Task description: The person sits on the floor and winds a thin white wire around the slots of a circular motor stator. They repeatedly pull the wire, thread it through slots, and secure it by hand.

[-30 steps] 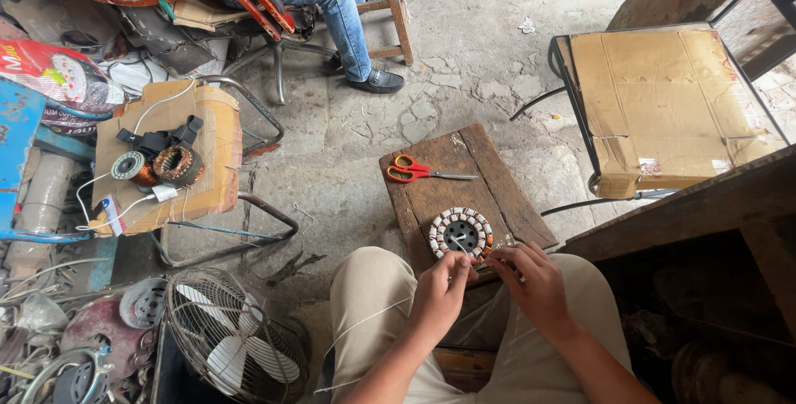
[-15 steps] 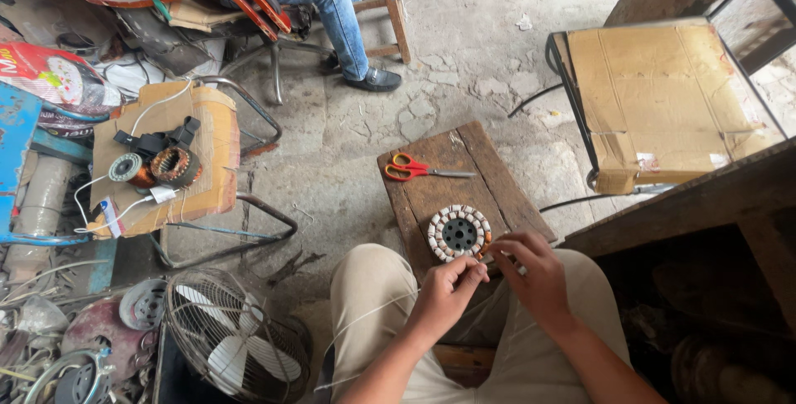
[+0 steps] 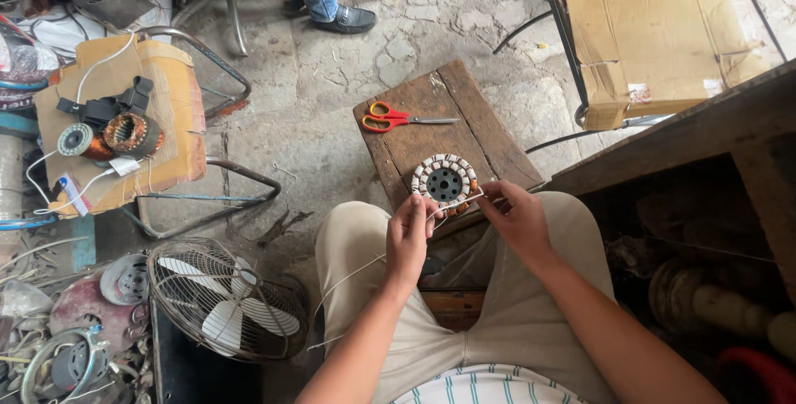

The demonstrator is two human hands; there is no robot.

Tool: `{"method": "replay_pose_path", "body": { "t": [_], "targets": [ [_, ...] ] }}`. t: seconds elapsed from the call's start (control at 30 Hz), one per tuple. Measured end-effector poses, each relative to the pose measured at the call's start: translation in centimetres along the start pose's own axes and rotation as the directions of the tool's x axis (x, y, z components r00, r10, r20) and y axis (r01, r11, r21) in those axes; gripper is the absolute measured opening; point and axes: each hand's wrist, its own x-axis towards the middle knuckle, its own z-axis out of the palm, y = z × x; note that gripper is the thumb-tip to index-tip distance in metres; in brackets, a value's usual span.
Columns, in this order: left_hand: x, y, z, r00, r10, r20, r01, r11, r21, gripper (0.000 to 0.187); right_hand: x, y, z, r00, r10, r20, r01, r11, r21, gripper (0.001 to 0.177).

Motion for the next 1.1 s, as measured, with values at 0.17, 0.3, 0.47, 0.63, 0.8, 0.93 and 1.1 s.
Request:
{"method": "replay_pose_path", "body": {
  "t": [0.17, 0.3, 0.47, 0.63, 0.8, 0.93, 1.1],
  "targets": [
    [-0.1, 0.8, -0.1, 0.977, -0.202, 0.067, 0.213, 0.936, -0.279, 0.04, -0.2, 0.4, 0.3, 0.996, -0.079, 0.036, 0.081, 0.995, -0.063, 0.02],
    [0.0, 2.1, -0.3, 0.965, -0.247, 0.093, 0.264, 0.912, -0.315, 0.04, -0.5, 0.1, 0.8, 0.99, -0.13, 0.059, 0.136, 0.986, -0.101, 0.016],
    [0.1, 2.8, 0.1, 0.963, -0.254, 0.09, 0.269, 0.918, -0.292, 0.039, -0.5, -0.8, 1.0, 0.975, -0.21, 0.076, 0.216, 0.973, -0.085, 0.013],
    [0.1, 2.3, 0.2, 0.96, -0.27, 0.078, 0.28, 0.911, -0.303, 0.036, -0.8, -1.1, 1.0, 0.978, -0.202, 0.059, 0.207, 0.973, -0.106, 0.012],
    [0.2, 2.1, 0.2, 0.959, -0.275, 0.063, 0.281, 0.907, -0.312, 0.035, -0.9, -1.3, 1.1, 0.958, -0.284, 0.049, 0.288, 0.943, -0.169, 0.014],
    [0.1, 2.0, 0.2, 0.96, -0.271, 0.066, 0.278, 0.906, -0.319, 0.035, -1.0, -1.4, 1.0, 0.926, -0.373, 0.048, 0.373, 0.891, -0.26, 0.015],
    [0.1, 2.2, 0.3, 0.96, -0.275, 0.059, 0.28, 0.913, -0.296, 0.035, -1.3, -2.1, 1.2, 0.914, -0.4, 0.063, 0.394, 0.842, -0.368, 0.017]
  ]
}}
